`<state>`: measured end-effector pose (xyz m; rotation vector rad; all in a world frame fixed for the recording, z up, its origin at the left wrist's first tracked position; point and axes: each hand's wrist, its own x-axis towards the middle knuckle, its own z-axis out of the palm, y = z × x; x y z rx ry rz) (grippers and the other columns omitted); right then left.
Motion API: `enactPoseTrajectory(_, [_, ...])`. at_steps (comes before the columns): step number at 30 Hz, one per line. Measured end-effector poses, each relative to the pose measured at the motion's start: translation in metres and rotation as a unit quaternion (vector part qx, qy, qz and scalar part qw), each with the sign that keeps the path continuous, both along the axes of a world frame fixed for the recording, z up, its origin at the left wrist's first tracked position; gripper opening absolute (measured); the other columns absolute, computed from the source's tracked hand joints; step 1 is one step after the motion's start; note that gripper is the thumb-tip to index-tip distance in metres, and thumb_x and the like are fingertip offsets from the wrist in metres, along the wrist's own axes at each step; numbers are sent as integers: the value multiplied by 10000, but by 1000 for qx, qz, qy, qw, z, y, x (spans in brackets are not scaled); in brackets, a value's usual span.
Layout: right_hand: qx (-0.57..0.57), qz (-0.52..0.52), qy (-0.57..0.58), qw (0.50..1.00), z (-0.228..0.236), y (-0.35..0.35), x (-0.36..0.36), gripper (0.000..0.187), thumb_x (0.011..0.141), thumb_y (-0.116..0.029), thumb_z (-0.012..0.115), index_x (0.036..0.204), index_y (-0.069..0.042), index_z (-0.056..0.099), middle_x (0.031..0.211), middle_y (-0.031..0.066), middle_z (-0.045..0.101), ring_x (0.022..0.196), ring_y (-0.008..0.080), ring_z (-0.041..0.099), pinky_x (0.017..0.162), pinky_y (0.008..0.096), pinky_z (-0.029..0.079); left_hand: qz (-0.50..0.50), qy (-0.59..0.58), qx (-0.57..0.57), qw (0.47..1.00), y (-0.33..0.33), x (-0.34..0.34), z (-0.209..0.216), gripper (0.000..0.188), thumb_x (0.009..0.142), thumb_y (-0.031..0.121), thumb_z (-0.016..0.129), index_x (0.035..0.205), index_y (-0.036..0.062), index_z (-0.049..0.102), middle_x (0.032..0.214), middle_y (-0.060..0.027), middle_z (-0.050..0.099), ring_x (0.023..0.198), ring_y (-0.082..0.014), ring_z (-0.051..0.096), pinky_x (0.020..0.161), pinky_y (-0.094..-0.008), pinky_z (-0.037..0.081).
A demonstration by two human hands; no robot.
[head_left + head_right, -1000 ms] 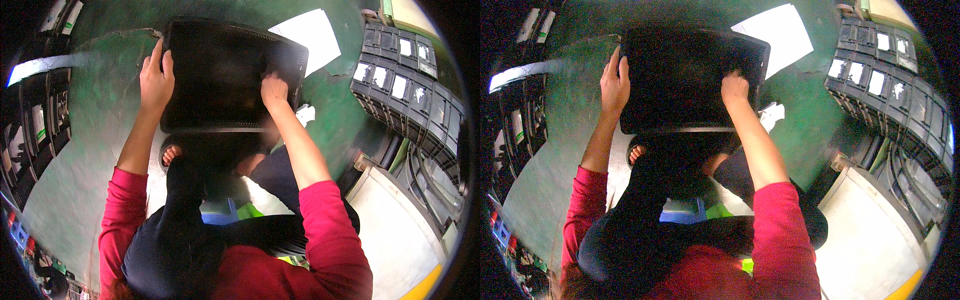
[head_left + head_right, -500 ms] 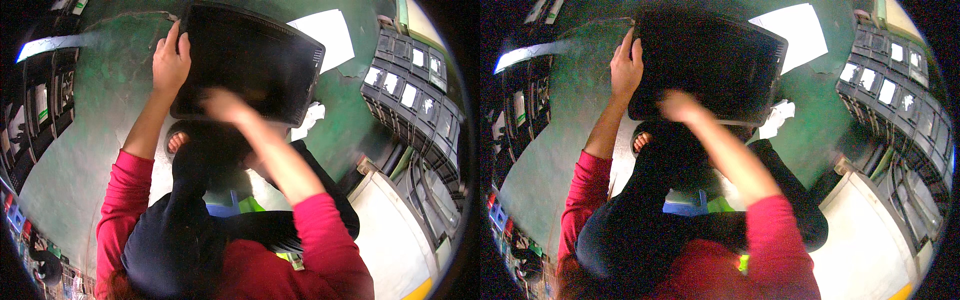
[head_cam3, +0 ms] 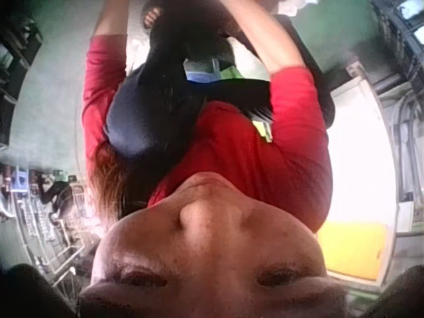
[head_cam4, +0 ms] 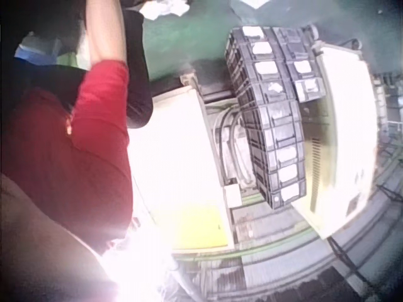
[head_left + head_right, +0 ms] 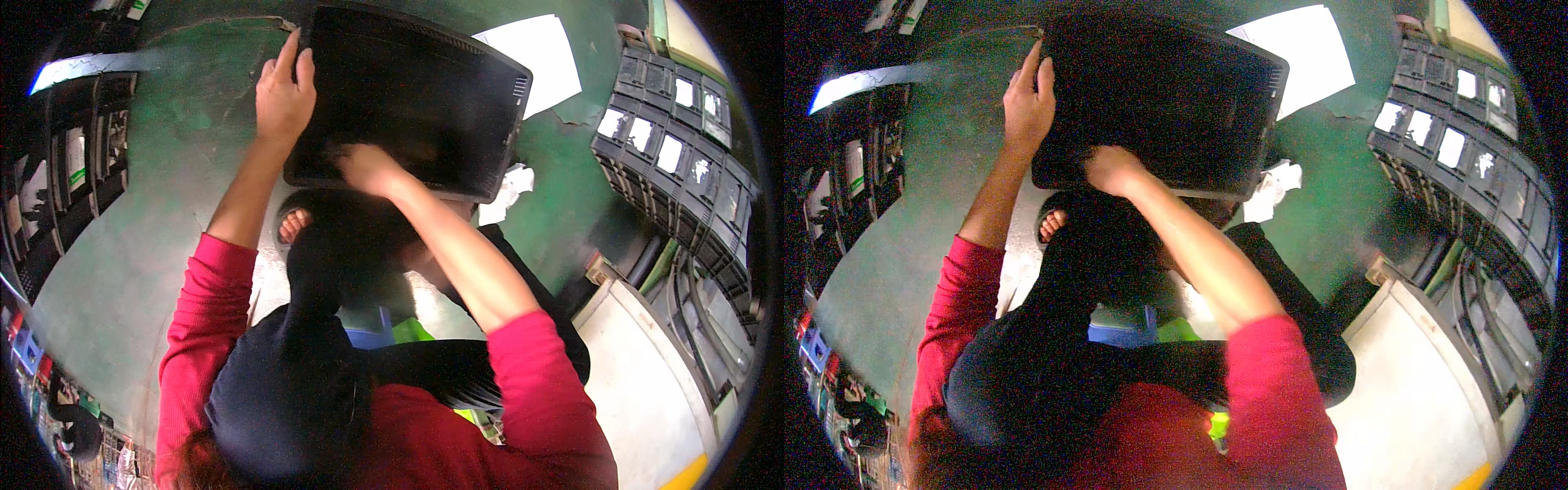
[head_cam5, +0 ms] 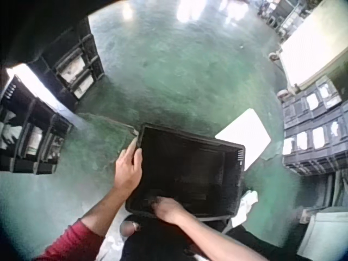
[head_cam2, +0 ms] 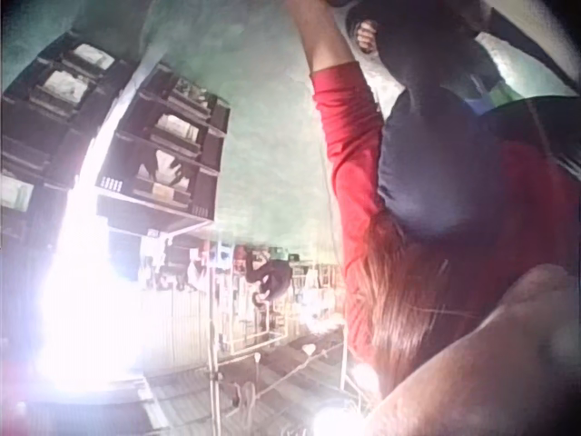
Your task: The person sits on the floor and wipes the interior of black plastic crates using a cloth. They pick up crates from a stack, wipe them, and place them back. The person also handles a white paper or label, briefly inspecting it before continuing to clean the crates.
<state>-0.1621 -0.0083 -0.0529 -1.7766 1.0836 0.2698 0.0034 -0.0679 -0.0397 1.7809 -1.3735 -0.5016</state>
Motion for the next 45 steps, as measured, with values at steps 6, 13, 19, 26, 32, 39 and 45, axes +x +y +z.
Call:
enactPoseTrajectory(6, [-45,34,24,998,58,-8,68,255,713,-177,518,765,16,676,884,232,620,827,373,609,776,441,484,-11,-5,-10,1000,0,1,4,371,870,282,510,1214,144,524,848,-250,571,790,-417,564,723,-451,465])
enactPoseTrajectory(13, [-44,-76,25,996,59,7,53,235,726,-122,537,901,17,609,953,221,609,859,372,598,744,423,494,-7,0,-14,1000,0,4,2,352,874,275,497,1211,174,521,827,-252,569,781,-420,560,696,-473,462])
enactPoseTrajectory(19, [101,-15,94,990,19,-12,-39,407,794,-369,593,1068,-70,626,983,170,643,881,290,634,738,362,477,-24,-37,-28,999,-8,6,0,364,880,275,493,1219,146,510,831,-245,572,741,-411,565,662,-463,469])
enactPoseTrajectory(26, [18,209,192,959,65,-23,-62,295,865,-261,441,909,-30,618,935,194,607,838,333,599,717,418,483,-7,-41,-8,999,-2,-5,3,374,885,284,494,1240,166,498,792,-237,563,720,-413,573,652,-473,476])
enactPoseTrajectory(32, [4,-25,66,998,62,8,22,433,859,-385,481,967,20,590,1024,224,594,964,376,563,804,461,456,-35,-45,-36,998,-6,4,-3,362,883,289,499,1220,157,520,851,-243,583,765,-414,580,676,-460,478])
enactPoseTrajectory(39, [-153,42,166,973,79,25,-143,435,809,-351,589,1077,-9,570,975,199,610,879,342,603,732,405,501,-111,-11,41,993,-47,5,10,440,870,320,522,1252,106,477,1018,-201,577,951,-381,545,823,-485,417])
enactPoseTrajectory(45, [-101,-211,95,968,57,40,-6,460,791,-325,623,1141,-41,532,1017,211,602,923,375,581,784,430,474,5,-258,-139,956,-64,25,39,524,851,343,556,1290,98,410,1172,-153,511,1103,-357,456,876,-551,345])
